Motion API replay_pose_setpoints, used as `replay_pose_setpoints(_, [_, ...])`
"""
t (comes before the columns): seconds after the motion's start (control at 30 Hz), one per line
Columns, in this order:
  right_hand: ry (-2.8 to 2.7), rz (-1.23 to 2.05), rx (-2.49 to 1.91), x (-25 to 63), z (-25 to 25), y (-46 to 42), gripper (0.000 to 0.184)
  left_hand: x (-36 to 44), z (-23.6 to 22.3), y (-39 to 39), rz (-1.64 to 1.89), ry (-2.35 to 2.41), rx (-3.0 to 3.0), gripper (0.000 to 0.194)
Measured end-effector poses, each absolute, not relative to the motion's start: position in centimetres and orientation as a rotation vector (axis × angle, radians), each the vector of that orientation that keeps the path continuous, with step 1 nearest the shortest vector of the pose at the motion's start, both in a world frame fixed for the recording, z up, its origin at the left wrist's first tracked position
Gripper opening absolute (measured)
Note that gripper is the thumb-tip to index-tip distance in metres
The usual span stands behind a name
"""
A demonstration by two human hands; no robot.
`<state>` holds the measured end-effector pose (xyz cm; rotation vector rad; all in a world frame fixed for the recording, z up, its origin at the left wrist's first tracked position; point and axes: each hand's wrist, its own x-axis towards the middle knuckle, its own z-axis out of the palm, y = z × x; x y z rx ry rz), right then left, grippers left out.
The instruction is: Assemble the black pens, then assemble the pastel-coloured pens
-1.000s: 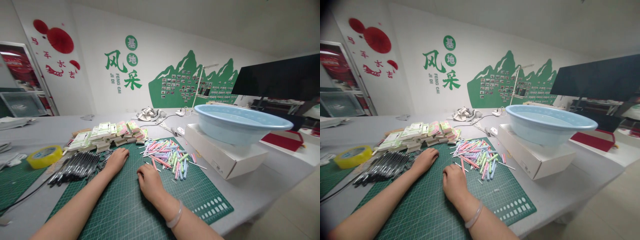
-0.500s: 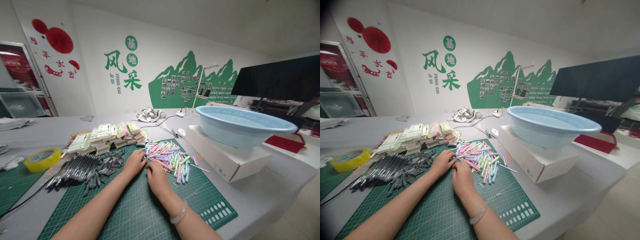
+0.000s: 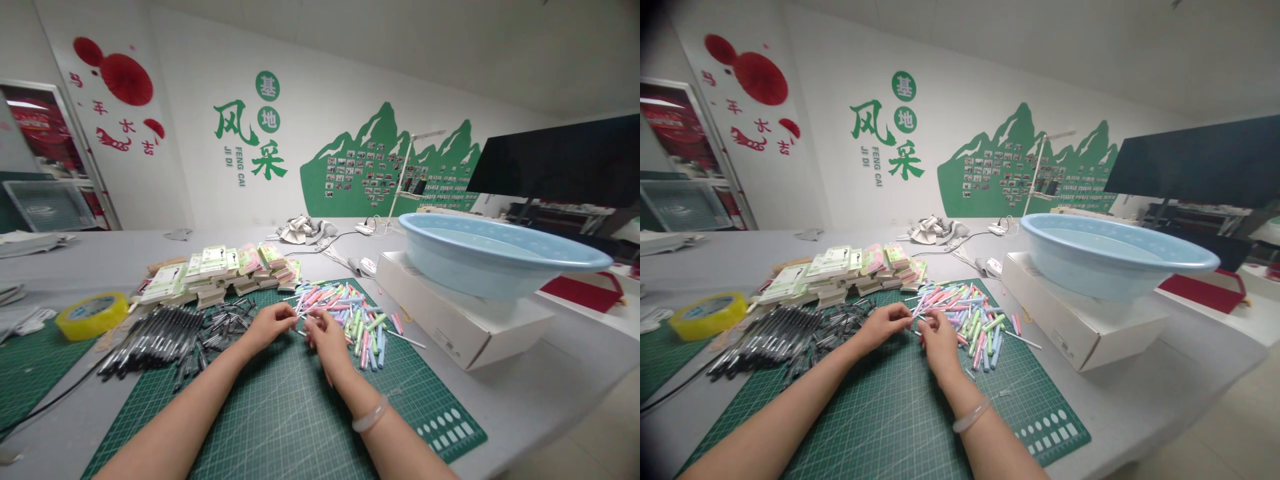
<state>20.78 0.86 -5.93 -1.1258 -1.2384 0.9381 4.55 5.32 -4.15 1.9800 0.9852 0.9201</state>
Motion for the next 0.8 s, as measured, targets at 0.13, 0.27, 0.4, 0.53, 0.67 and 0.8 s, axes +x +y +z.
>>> replay_pose_setpoints(0.13, [-1.101, 1.11, -1.03, 20.7, -5.0, 2.4, 0.028, 5.2, -4.0, 4.9, 0.825, 0.915, 1.943, 0.023])
replay_pose_setpoints(0.27, [-1.16, 1.061, -1.051, 21.2, -4.3, 3.5, 0.027, 4.7, -4.1, 5.9, 0.914, 1.308, 2.04, 0.029])
replay_pose_setpoints(0.4, [-1.191, 0.978, -1.095, 21.5, -5.1, 3.3, 0.03, 5.3, -4.5, 7.8, 0.99, 1.552, 2.081, 0.018])
replay_pose_setpoints(0.53, [-1.203, 0.969, -1.104, 21.9, -5.8, 2.8, 0.032, 7.7, -5.2, 9.3, 0.96, 1.7, 2.096, 0.013])
replay_pose_setpoints(0.67, [-1.156, 1.005, -1.098, 22.3, -5.7, 2.8, 0.033, 9.1, -5.9, 10.0, 0.937, 1.785, 2.07, 0.013])
replay_pose_setpoints(0.8, [-1.084, 1.056, -1.052, 22.5, -5.3, 2.9, 0.034, 8.3, -5.9, 10.2, 0.931, 1.78, 2.04, 0.014])
